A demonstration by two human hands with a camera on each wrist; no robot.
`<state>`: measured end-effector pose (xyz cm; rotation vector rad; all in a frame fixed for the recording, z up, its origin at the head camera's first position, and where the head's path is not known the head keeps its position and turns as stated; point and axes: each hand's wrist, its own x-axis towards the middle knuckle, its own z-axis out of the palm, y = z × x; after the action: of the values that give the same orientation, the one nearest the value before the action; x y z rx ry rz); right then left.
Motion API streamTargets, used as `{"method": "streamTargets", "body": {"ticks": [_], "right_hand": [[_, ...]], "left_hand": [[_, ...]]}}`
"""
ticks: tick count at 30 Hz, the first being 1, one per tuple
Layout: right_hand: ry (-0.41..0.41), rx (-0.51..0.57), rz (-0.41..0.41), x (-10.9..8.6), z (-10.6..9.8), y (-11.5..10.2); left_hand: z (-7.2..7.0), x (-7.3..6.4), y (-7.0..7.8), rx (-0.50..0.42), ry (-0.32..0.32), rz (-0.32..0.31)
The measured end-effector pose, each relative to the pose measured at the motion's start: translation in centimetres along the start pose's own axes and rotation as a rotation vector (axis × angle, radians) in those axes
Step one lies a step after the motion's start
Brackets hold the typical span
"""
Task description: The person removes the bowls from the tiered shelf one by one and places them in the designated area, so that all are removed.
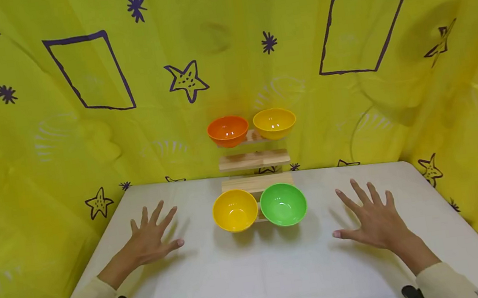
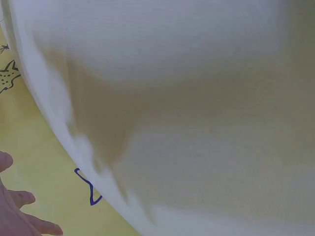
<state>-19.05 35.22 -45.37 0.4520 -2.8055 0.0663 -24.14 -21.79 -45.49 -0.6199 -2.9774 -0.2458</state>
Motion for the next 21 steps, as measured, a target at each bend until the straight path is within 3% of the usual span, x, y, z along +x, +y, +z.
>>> {"method": "streamTargets", "body": {"ticks": [10,21], "right_hand": [[0.016,0.09,0.002,0.2,-0.4,-0.6],[-0.088,0.308,0.093,0.9,-1.3,-2.2]], "left_hand": [[-0.2,0.2,0.5,-0.028,0.036,0.031],[0.1,1.2,0.9,-0.107,0.109,0.082]]}}
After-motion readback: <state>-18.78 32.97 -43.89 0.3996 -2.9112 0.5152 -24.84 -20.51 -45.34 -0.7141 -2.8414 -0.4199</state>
